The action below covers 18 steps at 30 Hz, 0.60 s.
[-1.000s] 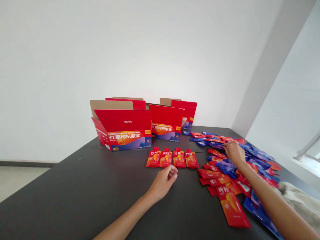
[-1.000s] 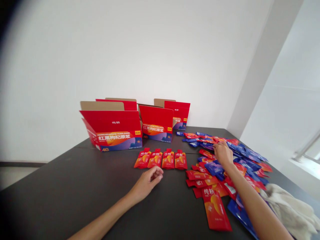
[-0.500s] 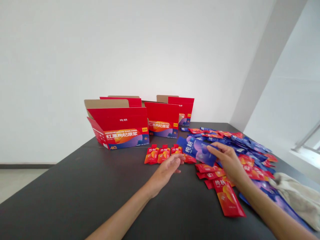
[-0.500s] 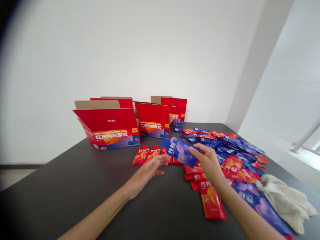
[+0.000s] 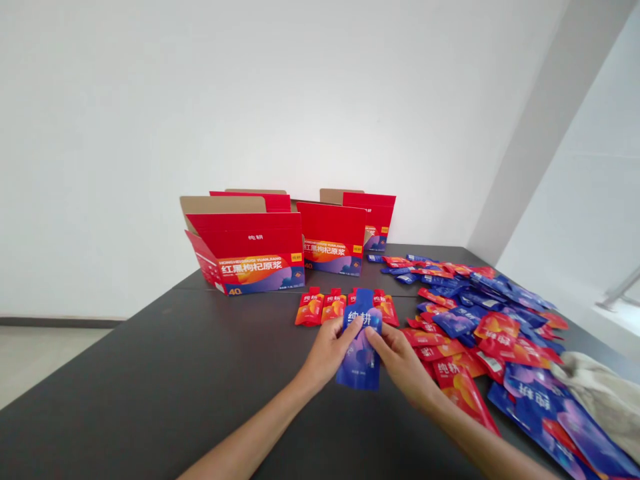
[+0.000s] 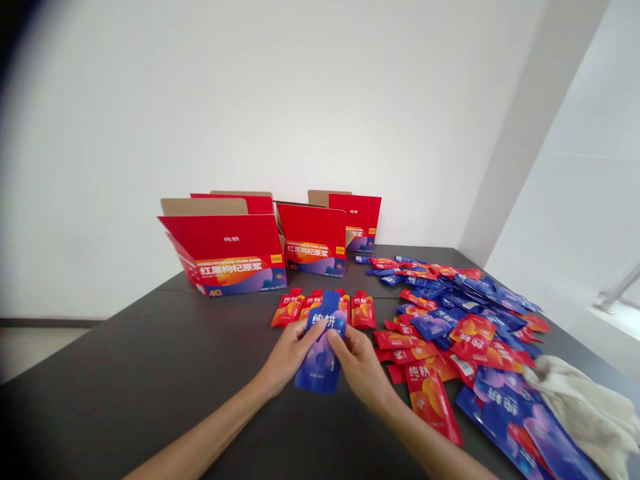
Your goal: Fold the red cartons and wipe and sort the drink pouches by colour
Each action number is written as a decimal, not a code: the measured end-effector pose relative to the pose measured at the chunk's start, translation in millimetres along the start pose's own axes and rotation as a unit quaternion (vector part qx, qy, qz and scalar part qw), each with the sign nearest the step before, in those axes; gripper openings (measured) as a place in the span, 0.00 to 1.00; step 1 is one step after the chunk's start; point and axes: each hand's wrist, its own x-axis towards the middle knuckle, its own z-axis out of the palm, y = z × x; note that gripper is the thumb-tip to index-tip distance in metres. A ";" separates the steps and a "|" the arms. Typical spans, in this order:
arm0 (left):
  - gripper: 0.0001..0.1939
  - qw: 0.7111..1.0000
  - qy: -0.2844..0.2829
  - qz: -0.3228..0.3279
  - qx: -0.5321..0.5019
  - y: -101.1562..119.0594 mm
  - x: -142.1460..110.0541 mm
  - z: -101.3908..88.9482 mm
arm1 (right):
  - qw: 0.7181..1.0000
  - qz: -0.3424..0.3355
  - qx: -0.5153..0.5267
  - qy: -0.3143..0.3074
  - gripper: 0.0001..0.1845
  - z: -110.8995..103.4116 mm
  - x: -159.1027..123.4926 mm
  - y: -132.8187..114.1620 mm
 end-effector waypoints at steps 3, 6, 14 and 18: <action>0.24 0.999 0.017 0.013 0.035 -2.9 -1.1 -0.9 | 1.000 -0.009 -0.005 0.005 0.24 0.8 0.5 5.8; 0.24 0.997 0.021 0.030 0.068 -5.6 -1.9 -3.1 | 1.000 -0.021 0.003 0.010 0.20 0.6 0.6 9.4; 0.23 0.993 -0.015 0.057 0.099 -3.7 -7.4 -1.4 | 0.999 -0.040 0.004 0.032 0.18 -1.7 2.3 7.7; 0.24 0.996 -0.056 0.039 0.061 -3.1 -6.7 -0.6 | 0.998 -0.048 0.006 0.040 0.18 -5.4 4.8 6.0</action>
